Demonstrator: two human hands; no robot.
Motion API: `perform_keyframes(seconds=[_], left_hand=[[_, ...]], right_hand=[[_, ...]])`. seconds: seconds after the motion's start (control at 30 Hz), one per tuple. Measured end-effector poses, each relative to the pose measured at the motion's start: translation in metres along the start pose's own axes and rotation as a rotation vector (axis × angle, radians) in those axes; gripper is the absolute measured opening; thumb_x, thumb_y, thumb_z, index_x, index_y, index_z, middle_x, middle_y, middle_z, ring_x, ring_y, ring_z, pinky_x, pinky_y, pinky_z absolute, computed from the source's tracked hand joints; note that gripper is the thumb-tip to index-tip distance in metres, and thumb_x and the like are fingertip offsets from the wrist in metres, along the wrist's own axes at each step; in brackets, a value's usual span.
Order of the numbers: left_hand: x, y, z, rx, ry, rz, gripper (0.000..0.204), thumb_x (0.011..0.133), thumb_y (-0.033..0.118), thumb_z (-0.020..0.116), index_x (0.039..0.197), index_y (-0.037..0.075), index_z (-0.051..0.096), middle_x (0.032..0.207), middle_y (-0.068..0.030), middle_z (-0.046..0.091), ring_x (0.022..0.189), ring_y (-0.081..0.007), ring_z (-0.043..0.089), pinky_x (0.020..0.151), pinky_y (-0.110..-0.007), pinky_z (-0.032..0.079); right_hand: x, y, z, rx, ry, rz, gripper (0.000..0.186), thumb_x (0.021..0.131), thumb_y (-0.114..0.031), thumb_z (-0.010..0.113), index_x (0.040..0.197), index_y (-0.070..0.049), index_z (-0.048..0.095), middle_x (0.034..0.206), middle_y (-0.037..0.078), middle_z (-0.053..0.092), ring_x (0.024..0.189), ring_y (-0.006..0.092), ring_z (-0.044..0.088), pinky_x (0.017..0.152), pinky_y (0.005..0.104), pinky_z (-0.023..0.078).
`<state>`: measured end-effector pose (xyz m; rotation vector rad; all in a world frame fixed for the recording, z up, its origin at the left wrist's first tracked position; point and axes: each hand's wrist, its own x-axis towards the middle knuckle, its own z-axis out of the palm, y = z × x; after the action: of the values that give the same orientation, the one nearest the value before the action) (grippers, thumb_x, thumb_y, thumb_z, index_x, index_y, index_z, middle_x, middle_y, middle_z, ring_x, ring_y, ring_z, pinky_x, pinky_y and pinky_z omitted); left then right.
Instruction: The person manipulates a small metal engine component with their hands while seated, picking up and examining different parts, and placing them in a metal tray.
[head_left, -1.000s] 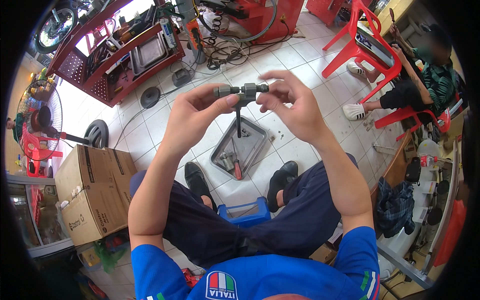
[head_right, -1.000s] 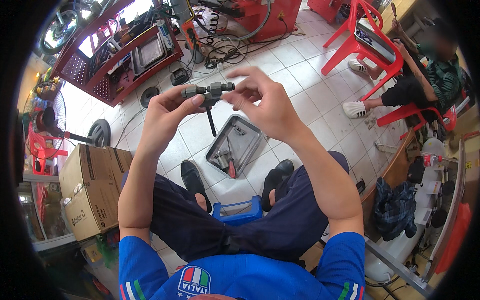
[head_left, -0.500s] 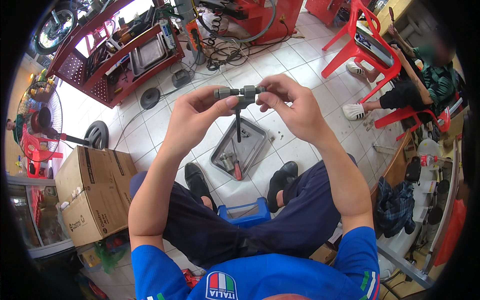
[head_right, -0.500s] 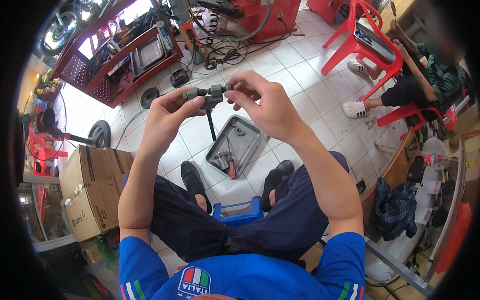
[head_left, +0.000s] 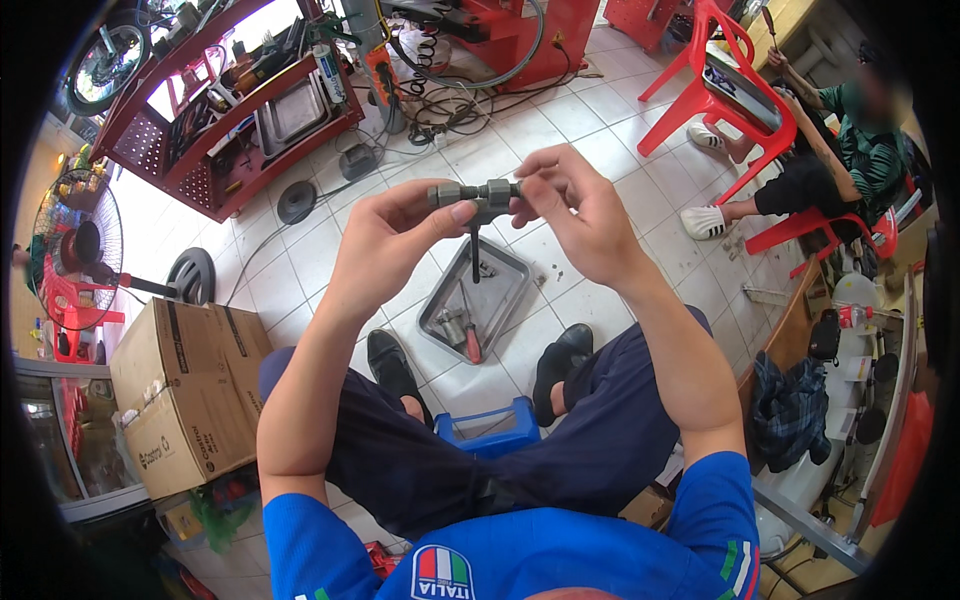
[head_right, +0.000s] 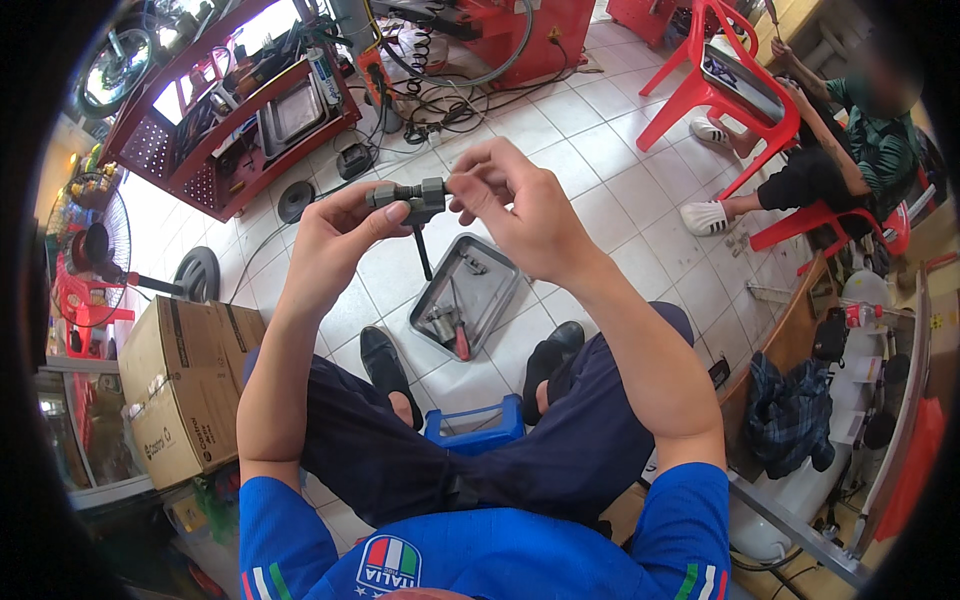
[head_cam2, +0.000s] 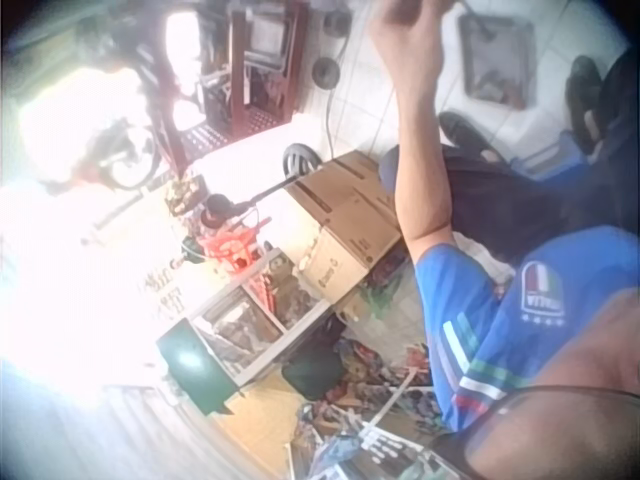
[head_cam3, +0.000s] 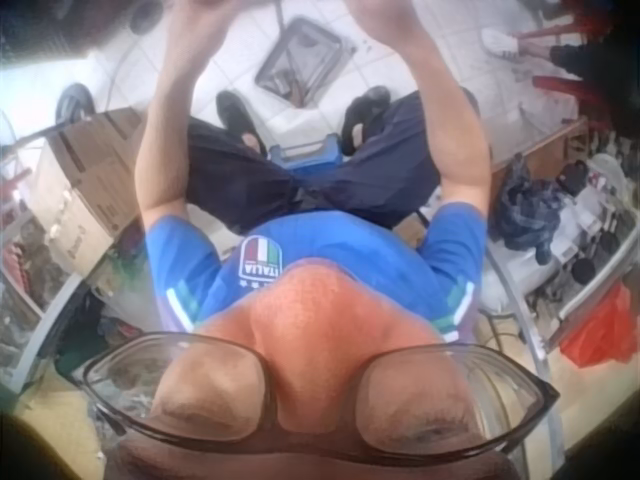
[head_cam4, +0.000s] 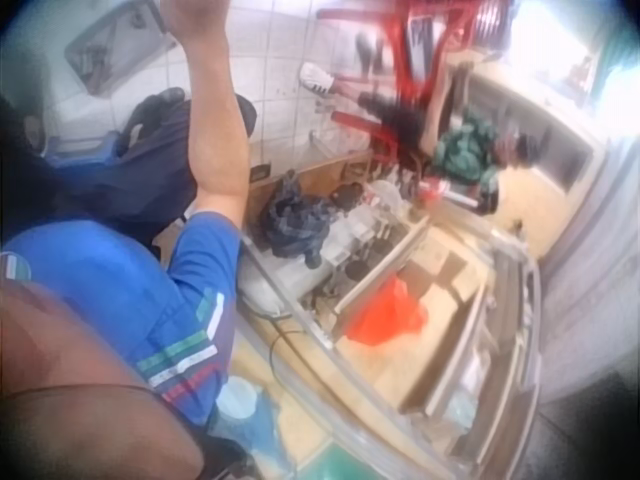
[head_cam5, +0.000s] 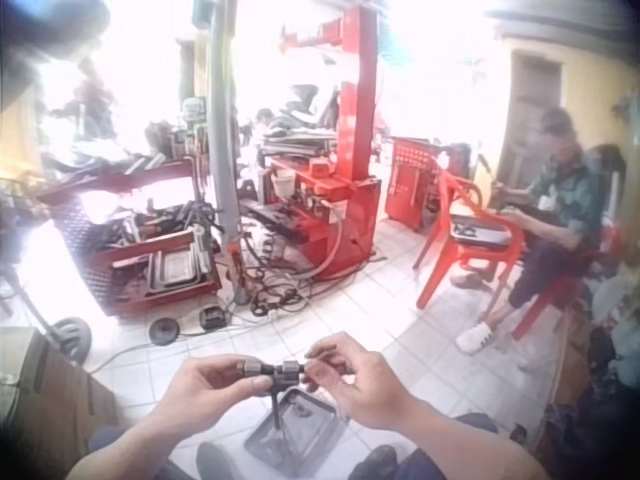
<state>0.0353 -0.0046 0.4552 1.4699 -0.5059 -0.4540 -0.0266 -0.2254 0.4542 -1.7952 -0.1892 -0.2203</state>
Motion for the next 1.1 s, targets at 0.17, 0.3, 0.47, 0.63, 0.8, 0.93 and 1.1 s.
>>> perform_keyframes(seconds=[0.17,0.3,0.47,0.63,0.8,0.93,1.1], left_hand=[[0.000,0.001,-0.001,0.008,0.019,0.003,0.036,0.092,0.020,0.072,0.117,-0.005,0.065,0.097,-0.0095,0.072,0.088,-0.0136,0.068,0.086,-0.029,0.054],[0.000,0.002,0.001,-0.004,0.015,0.003,0.033,0.092,0.019,0.072,0.115,-0.005,0.066,0.098,-0.0098,0.072,0.089,-0.0135,0.068,0.085,-0.029,0.054],[0.004,0.010,0.002,0.018,0.054,0.025,0.036,0.093,0.021,0.071,0.117,-0.004,0.065,0.100,-0.0097,0.072,0.089,-0.0137,0.068,0.086,-0.029,0.055],[0.007,0.006,0.006,0.006,0.038,0.024,0.035,0.093,0.020,0.070,0.118,-0.004,0.064,0.101,-0.0105,0.072,0.089,-0.0146,0.069,0.086,-0.030,0.055],[0.007,0.005,0.010,0.037,0.052,0.015,0.033,0.094,0.018,0.069,0.118,-0.004,0.065,0.101,-0.0108,0.072,0.089,-0.0156,0.069,0.087,-0.030,0.056],[0.006,0.005,0.015,0.136,0.107,0.111,0.030,0.092,0.011,0.070,0.116,-0.005,0.066,0.101,-0.0096,0.072,0.090,-0.0147,0.068,0.085,-0.029,0.056],[-0.003,0.007,0.019,0.303,0.185,0.185,0.029,0.092,0.010,0.071,0.116,-0.005,0.066,0.103,-0.0080,0.071,0.092,-0.0116,0.066,0.084,-0.026,0.054]], right_hand=[[0.001,-0.003,0.000,-0.047,0.005,-0.062,0.028,0.099,-0.026,0.062,0.104,0.001,0.061,0.083,0.010,0.070,0.077,0.0147,0.068,0.072,0.0275,0.052],[0.002,0.003,-0.002,-0.051,-0.048,0.045,0.024,0.097,-0.019,0.065,0.109,0.001,0.059,0.083,0.010,0.070,0.077,0.0147,0.068,0.072,0.0268,0.052],[0.002,-0.006,0.003,-0.016,0.053,-0.054,0.021,0.096,-0.013,0.065,0.111,0.001,0.058,0.085,0.011,0.071,0.075,0.0142,0.067,0.071,0.0272,0.053],[0.005,-0.007,-0.003,-0.073,0.038,-0.153,0.019,0.096,-0.009,0.063,0.112,0.000,0.059,0.085,0.011,0.071,0.076,0.0149,0.068,0.071,0.0285,0.054],[0.001,-0.013,-0.010,-0.095,0.027,-0.157,0.021,0.095,-0.011,0.064,0.113,0.000,0.059,0.087,0.012,0.071,0.075,0.0154,0.068,0.069,0.0284,0.053],[0.000,-0.018,-0.013,-0.121,0.058,-0.104,0.031,0.093,-0.019,0.069,0.116,-0.001,0.059,0.087,0.014,0.072,0.073,0.0164,0.067,0.066,0.0287,0.052],[0.009,-0.014,-0.013,-0.403,0.093,-0.197,0.036,0.092,-0.028,0.068,0.118,-0.004,0.062,0.089,0.010,0.073,0.076,0.0168,0.068,0.069,0.0298,0.052]])
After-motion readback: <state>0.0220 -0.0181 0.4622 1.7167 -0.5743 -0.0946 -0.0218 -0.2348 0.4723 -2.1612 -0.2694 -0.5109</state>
